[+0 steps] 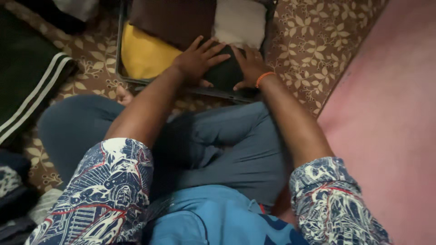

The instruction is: The person sits on a bed and packs folded clothes into a suitcase. They open the suitcase, remove some items, and then place several folded garments inside, arranging them neatly before closing the suitcase.

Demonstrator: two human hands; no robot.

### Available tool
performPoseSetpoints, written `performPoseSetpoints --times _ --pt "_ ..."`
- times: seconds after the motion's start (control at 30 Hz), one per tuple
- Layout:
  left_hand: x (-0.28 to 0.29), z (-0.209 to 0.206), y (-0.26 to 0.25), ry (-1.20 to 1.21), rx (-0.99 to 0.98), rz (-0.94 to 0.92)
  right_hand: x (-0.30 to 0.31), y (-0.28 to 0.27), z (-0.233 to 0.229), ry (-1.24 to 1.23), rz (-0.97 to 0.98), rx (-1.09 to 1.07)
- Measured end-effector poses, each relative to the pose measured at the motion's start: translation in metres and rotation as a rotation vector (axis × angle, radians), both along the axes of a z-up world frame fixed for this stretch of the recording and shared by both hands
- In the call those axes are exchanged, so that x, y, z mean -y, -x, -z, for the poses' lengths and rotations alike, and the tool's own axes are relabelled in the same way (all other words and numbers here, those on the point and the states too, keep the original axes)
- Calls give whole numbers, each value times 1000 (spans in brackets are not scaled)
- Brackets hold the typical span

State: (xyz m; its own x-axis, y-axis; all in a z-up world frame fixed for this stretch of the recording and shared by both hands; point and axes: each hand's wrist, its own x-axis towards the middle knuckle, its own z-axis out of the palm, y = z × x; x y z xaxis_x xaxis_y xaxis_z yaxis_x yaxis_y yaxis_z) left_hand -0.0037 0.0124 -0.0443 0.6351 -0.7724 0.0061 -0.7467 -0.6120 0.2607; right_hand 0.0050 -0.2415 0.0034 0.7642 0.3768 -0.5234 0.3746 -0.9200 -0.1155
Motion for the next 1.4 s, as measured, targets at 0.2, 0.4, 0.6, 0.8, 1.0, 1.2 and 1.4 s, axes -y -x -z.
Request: performPoseSetpoints --times 0.2,0.4,0.6,0.8,1.0,1.2,1.4 --pt "-26 14 15 117 -68 -270 3 10 -12 32 -107 197" --pt "-57 -15 15 67 -235 -322 -6 18 -24 -88 -30 85" --pt "-110 -61 16 35 -368 -475 -3 10 -3 -270 -183 180" --pt "-247 -64 46 203 -302 -683 -15 4 -3 -230 -298 300" --pt "-376 33 175 532 126 -1602 -22 12 -32 -561 -116 217" --pt "-447 122 246 839 -32 -2161 -50 34 -39 -633 -91 132" --pt "-464 118 235 969 -195 -2219 -50 39 -35 -617 -113 148"
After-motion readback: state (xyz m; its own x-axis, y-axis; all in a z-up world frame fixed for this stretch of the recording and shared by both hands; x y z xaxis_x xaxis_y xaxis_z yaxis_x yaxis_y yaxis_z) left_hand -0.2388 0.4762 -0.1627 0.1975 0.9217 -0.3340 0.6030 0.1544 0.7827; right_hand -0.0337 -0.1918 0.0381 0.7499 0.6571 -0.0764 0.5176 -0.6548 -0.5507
